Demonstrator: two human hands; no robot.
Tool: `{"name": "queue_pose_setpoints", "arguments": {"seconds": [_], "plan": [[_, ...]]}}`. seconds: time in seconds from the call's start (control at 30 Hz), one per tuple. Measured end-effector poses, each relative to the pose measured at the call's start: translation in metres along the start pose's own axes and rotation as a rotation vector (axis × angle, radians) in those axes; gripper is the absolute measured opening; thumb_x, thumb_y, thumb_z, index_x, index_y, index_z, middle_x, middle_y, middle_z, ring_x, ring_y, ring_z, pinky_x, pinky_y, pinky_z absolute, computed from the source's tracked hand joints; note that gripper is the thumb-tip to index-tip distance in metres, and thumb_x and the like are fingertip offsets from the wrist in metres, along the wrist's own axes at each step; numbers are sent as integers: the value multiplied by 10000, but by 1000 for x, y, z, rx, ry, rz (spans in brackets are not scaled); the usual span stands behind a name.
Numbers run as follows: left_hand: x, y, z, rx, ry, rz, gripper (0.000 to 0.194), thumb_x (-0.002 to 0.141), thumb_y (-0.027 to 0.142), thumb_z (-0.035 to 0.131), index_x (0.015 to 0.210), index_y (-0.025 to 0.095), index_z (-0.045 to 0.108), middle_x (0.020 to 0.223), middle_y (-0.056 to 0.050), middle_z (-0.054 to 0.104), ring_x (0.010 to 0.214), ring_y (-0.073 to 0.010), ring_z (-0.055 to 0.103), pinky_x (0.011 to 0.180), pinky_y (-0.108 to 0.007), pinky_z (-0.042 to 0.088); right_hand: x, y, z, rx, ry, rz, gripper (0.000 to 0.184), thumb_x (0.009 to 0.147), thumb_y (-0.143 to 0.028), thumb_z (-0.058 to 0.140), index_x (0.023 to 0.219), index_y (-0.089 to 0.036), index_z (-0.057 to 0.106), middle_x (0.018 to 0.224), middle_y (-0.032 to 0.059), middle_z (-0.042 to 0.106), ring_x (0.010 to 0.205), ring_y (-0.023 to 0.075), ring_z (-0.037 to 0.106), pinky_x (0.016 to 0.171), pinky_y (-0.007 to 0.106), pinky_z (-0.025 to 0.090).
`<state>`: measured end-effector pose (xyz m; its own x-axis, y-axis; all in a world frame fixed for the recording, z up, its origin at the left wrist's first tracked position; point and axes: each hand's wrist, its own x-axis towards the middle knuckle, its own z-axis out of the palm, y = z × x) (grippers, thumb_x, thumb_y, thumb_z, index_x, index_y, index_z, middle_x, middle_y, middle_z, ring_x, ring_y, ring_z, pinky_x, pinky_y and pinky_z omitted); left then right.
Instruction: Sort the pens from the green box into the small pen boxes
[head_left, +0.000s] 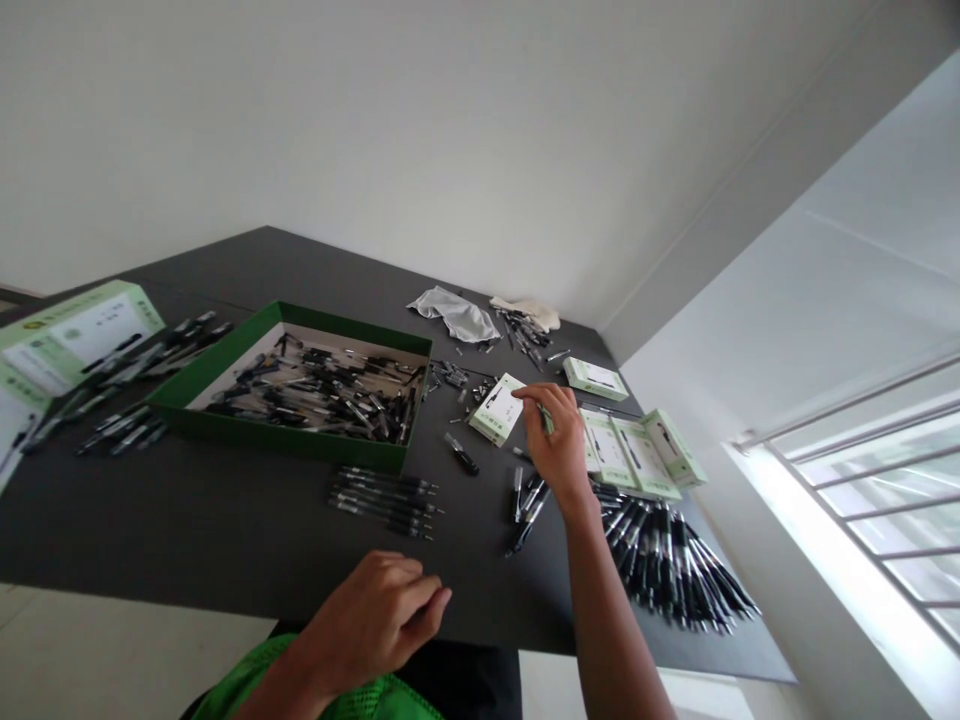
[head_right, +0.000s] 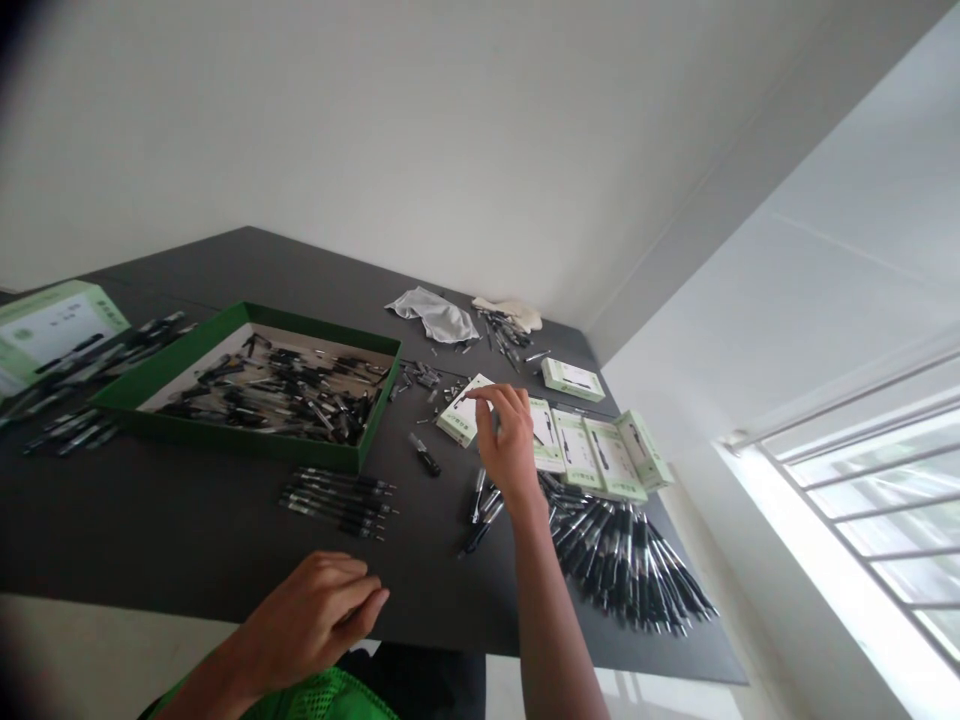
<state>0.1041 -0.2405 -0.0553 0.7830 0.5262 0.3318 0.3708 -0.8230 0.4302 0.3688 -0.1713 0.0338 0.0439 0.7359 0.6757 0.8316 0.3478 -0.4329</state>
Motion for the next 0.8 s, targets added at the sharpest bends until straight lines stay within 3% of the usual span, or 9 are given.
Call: {"name": "queue_pose_setpoints", "arguments": {"seconds": [0.2, 0.37, 0.53, 0.8], "plan": [[-3, 0, 3, 29, -105, 8, 267, 987, 190, 581, 728, 217, 636, 643, 3, 670, 629, -209, 685, 696, -334, 467, 0, -3, 11, -27, -161, -8, 275, 1046, -224, 481, 1106, -244, 749, 1071, 64, 730, 1030, 257, 598, 951, 425, 465], [-5, -9, -9, -36, 22, -87, 299, 1034, 212, 512, 757, 217, 623, 669, 10, 656, 630, -184, 673, 644, -304, 449, -2, 3, 16, -111, -260, -6, 274, 1042, -219, 493, 1179, -222, 730, 1129, 85, 718, 1074, 271, 582, 993, 447, 458], [-16, -36, -31, -26, 196, -306, 145, 1033, 258, 528, 1024, 249, 673, 821, 15, 723, 653, -150, 676, 628, -241, 472, 10, 14, 30, -284, -440, -33, 296, 1016, -217, 549, 1264, -201, 710, 1216, 121, 704, 1135, 297, 578, 1027, 476, 455], [-21, -50, -27, 28, 166, -341, 136, 1032, 286, 564, 1043, 251, 695, 787, 13, 730, 631, -148, 678, 624, -218, 496, 35, 26, 66, -384, -667, -51, 357, 986, -164, 596, 1333, -149, 678, 1342, 153, 686, 1279, 307, 543, 1092, 463, 413]]}}
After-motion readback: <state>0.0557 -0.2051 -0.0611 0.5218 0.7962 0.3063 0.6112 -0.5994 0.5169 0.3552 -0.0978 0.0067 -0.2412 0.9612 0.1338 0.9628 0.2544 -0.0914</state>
